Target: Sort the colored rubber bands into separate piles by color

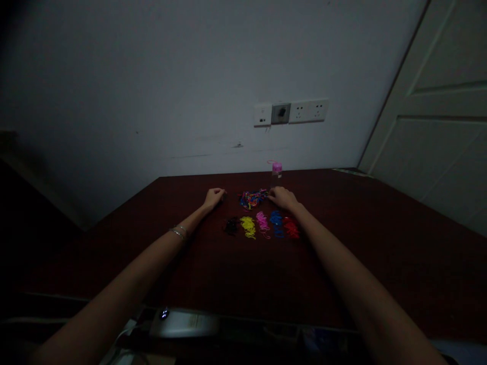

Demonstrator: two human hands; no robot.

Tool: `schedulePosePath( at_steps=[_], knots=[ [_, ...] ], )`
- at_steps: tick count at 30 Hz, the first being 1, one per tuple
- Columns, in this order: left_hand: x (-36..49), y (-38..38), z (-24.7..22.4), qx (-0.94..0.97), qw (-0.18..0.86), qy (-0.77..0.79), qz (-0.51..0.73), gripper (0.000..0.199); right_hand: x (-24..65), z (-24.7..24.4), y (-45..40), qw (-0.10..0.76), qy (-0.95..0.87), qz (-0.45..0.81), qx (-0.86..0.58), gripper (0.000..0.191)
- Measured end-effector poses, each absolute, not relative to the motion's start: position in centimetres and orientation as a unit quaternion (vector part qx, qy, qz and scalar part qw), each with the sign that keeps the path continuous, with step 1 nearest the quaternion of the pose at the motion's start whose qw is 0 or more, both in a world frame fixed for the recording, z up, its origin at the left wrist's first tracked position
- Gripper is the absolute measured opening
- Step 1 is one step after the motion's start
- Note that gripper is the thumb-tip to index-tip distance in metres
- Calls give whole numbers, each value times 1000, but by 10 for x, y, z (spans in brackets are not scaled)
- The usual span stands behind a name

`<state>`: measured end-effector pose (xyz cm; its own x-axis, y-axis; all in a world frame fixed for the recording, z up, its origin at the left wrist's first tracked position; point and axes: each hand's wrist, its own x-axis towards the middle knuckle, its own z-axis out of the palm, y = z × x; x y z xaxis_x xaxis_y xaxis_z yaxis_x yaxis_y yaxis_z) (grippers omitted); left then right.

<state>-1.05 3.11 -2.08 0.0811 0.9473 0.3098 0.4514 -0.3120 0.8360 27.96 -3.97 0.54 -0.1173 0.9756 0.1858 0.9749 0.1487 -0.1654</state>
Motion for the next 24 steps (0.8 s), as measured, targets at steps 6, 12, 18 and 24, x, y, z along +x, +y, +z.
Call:
schedulePosePath(
  at_steps=[6,12,18,24],
  knots=[
    [-11,30,-20,680,282,515,438,27,282,7,-39,145,-754,3,-641,29],
    [-11,31,-21,681,280,514,440,29,288,10,-42,190,-774,-3,-604,27],
    [-10,29,-18,678,283,520,435,29,294,22,-51,241,-790,-23,-563,26],
    [-9,25,-15,676,286,522,434,29,293,43,-69,272,-796,-36,-539,25]
  ],
)
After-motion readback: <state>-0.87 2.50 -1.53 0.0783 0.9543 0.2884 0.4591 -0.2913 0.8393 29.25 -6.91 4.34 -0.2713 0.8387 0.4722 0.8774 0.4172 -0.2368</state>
